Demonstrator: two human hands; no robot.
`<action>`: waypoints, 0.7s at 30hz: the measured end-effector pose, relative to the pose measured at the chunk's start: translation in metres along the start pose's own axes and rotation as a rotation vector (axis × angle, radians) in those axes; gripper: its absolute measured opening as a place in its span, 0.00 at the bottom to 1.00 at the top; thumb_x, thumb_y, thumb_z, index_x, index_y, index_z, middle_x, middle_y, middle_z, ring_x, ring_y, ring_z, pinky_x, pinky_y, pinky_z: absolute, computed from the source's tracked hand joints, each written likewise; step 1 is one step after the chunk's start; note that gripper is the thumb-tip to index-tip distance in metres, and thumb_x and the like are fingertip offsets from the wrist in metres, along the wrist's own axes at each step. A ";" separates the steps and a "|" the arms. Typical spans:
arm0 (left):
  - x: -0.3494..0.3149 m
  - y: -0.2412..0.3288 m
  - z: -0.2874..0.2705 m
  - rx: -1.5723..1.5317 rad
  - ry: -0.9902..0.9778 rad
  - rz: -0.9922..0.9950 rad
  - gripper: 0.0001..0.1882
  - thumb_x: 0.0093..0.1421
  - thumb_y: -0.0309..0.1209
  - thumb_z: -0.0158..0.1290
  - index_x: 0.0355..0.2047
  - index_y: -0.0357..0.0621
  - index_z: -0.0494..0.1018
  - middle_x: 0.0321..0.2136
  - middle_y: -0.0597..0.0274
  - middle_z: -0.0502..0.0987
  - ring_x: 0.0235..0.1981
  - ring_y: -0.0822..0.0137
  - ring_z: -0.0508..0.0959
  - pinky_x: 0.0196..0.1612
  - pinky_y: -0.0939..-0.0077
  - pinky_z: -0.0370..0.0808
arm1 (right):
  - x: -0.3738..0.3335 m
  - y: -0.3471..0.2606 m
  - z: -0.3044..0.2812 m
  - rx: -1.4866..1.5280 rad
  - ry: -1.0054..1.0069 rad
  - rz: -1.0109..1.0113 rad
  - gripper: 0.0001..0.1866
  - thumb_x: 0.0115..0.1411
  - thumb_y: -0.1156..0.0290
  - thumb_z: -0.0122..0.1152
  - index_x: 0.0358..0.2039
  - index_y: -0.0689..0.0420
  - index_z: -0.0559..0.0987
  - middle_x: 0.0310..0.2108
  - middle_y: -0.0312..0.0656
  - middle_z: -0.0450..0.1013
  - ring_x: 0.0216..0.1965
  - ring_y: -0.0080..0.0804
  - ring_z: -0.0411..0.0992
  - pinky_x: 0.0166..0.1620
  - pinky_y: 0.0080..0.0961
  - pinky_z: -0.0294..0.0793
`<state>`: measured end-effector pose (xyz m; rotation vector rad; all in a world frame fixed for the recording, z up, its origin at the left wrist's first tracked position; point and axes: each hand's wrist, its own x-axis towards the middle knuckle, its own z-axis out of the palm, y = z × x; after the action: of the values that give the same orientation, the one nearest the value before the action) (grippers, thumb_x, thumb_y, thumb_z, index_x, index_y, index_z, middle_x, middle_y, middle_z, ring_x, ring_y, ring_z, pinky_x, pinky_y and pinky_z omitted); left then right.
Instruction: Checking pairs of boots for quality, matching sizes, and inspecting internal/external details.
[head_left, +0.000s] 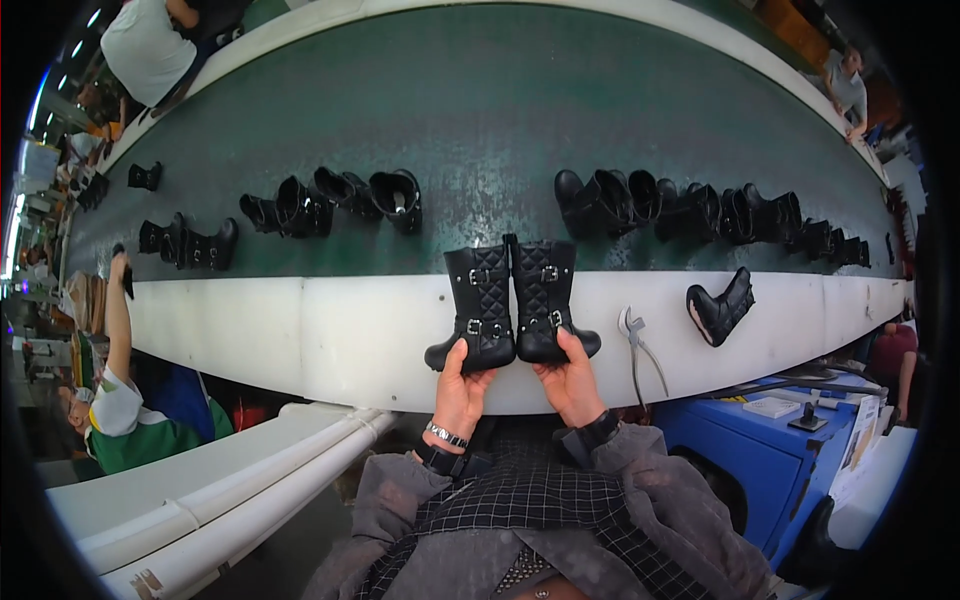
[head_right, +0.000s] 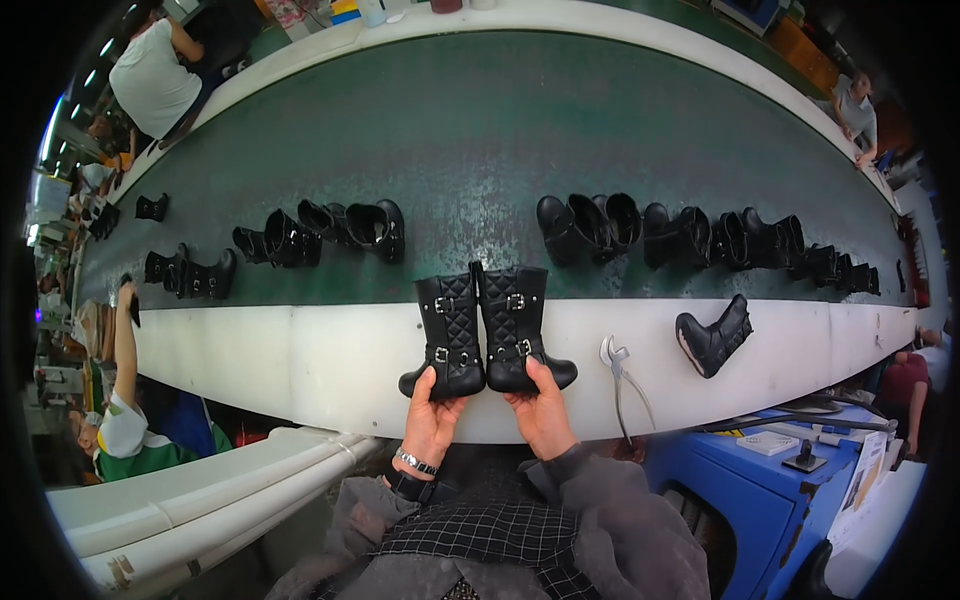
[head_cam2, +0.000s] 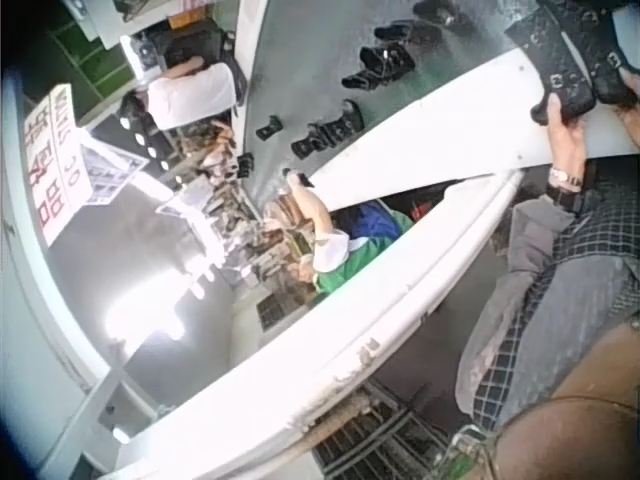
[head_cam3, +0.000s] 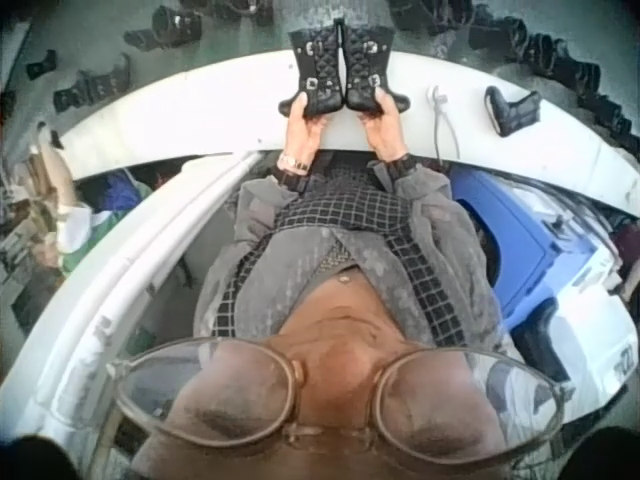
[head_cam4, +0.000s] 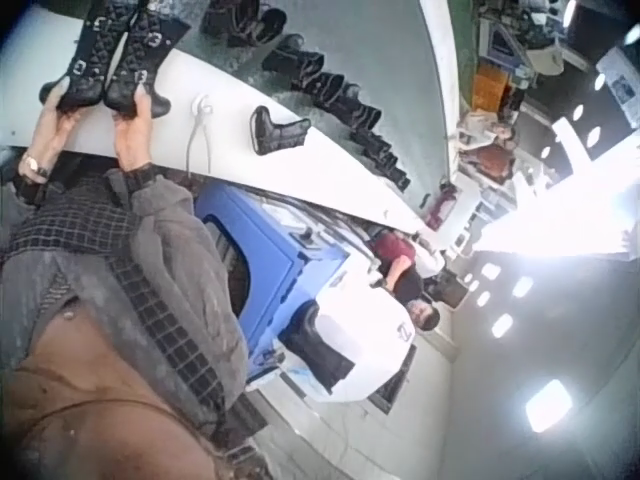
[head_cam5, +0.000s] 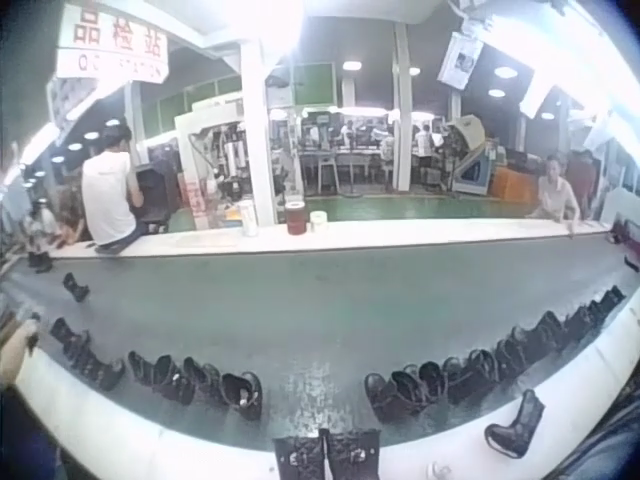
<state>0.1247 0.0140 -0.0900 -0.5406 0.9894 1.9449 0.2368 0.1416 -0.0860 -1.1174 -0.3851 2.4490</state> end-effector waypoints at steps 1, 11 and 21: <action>-0.001 0.000 0.001 -0.002 -0.004 0.010 0.18 0.58 0.41 0.54 0.44 0.44 0.69 0.39 0.61 0.75 0.39 0.67 0.76 0.41 0.71 0.75 | -0.001 0.000 0.001 -0.009 -0.008 -0.003 0.16 0.60 0.60 0.55 0.45 0.56 0.72 0.41 0.38 0.74 0.41 0.28 0.72 0.40 0.24 0.72; 0.005 0.014 0.002 -0.040 -0.221 -0.079 0.24 0.56 0.41 0.54 0.49 0.43 0.67 0.45 0.59 0.74 0.44 0.61 0.76 0.46 0.63 0.75 | 0.001 -0.027 0.002 0.026 -0.199 0.155 0.20 0.60 0.60 0.52 0.49 0.56 0.70 0.46 0.41 0.72 0.44 0.34 0.72 0.41 0.30 0.73; 0.160 0.097 0.065 0.364 -0.357 0.282 0.21 0.64 0.41 0.41 0.54 0.45 0.66 0.53 0.60 0.70 0.54 0.62 0.70 0.57 0.62 0.65 | 0.131 -0.053 0.108 -0.619 -0.471 -0.434 0.27 0.67 0.51 0.35 0.52 0.60 0.70 0.51 0.41 0.69 0.53 0.26 0.65 0.58 0.25 0.60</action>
<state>-0.0425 0.1160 -0.1187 0.1566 1.1912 1.9463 0.0907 0.2424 -0.0806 -0.5400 -1.4389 2.2119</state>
